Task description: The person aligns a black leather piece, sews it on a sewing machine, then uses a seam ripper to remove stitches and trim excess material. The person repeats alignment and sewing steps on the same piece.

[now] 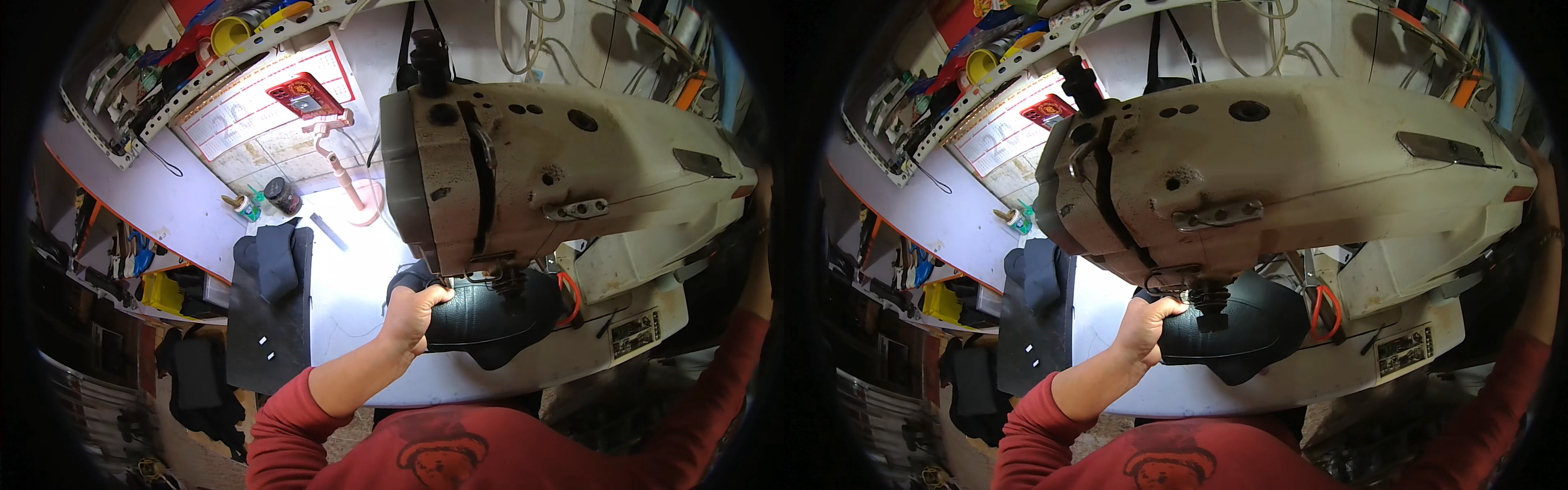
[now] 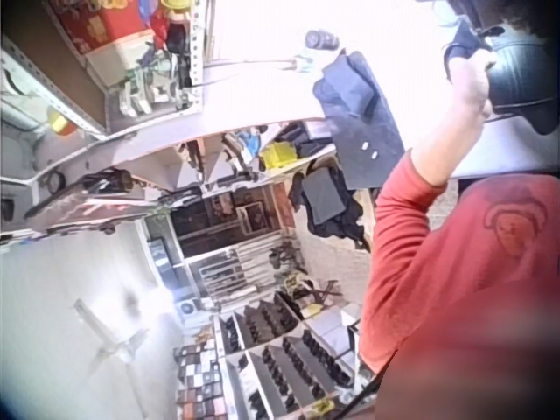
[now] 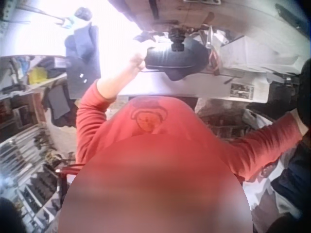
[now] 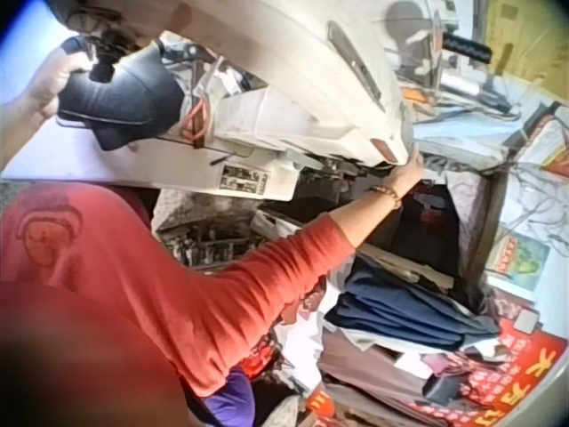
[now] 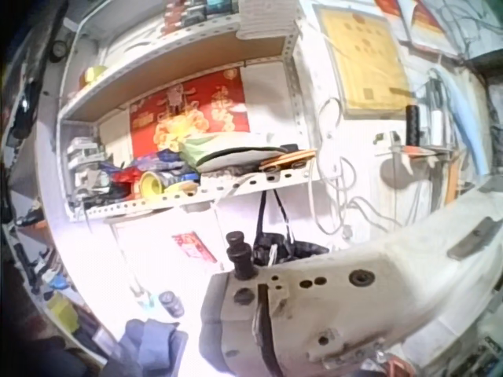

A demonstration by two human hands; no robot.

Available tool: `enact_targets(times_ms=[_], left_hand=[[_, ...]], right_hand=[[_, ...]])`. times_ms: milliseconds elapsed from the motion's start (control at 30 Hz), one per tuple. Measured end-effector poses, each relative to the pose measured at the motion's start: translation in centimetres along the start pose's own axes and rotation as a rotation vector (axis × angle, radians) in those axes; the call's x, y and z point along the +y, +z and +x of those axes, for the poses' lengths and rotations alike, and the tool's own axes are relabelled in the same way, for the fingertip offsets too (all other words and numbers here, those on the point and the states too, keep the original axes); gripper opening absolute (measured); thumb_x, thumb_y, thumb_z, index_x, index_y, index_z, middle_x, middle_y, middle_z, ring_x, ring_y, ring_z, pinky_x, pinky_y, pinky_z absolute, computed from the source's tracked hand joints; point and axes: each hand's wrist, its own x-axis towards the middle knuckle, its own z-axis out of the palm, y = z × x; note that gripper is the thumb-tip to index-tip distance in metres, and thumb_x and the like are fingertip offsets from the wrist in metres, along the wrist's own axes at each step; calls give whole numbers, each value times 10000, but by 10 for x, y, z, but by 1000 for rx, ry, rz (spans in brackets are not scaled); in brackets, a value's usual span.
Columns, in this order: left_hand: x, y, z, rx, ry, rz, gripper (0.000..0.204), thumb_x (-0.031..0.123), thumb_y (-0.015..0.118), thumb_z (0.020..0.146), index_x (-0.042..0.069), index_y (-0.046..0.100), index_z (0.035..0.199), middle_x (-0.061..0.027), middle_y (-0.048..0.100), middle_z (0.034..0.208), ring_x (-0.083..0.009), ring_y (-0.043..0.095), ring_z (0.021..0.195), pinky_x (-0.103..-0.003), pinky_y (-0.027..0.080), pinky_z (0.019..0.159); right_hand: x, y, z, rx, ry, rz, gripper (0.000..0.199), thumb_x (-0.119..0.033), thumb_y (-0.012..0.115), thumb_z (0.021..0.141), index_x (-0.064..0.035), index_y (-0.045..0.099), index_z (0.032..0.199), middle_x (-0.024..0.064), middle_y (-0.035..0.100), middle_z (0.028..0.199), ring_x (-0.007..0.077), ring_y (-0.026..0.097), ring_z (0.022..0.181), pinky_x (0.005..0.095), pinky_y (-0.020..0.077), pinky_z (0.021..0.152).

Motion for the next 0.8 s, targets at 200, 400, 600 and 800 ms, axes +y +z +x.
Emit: enact_targets(times_ms=[200,400,600,800], left_hand=[[1,5,-3,63,-34,-30,104,-63,579,801,-41,650,873,-88,669,857,-182,661,744,-329,569,710],[3,4,-4,35,-60,35,247,-41,584,812,-46,648,1050,-104,669,980,-188,671,825,-318,571,711],[0,3,-3,53,-58,25,233,-39,591,812,-37,657,1035,-73,669,945,-162,649,813,-297,551,733],[0,3,-1,78,-37,11,118,-72,586,797,-34,651,887,-91,657,853,-182,652,744,-325,564,698]], right_hand=[[-47,17,-11,-91,-183,-522,400,-234,460,978,89,639,1130,251,665,1115,364,617,994,404,471,874],[-49,18,-24,-21,-661,-1008,329,-129,453,972,83,637,1144,243,667,1088,353,628,947,405,476,850],[10,6,-12,208,-278,-525,446,-316,370,1038,-150,509,1428,141,491,1441,229,508,1294,341,395,1080],[49,-8,-3,275,-182,-402,441,-324,359,1047,-168,495,1436,131,467,1464,243,497,1309,338,416,1075]])
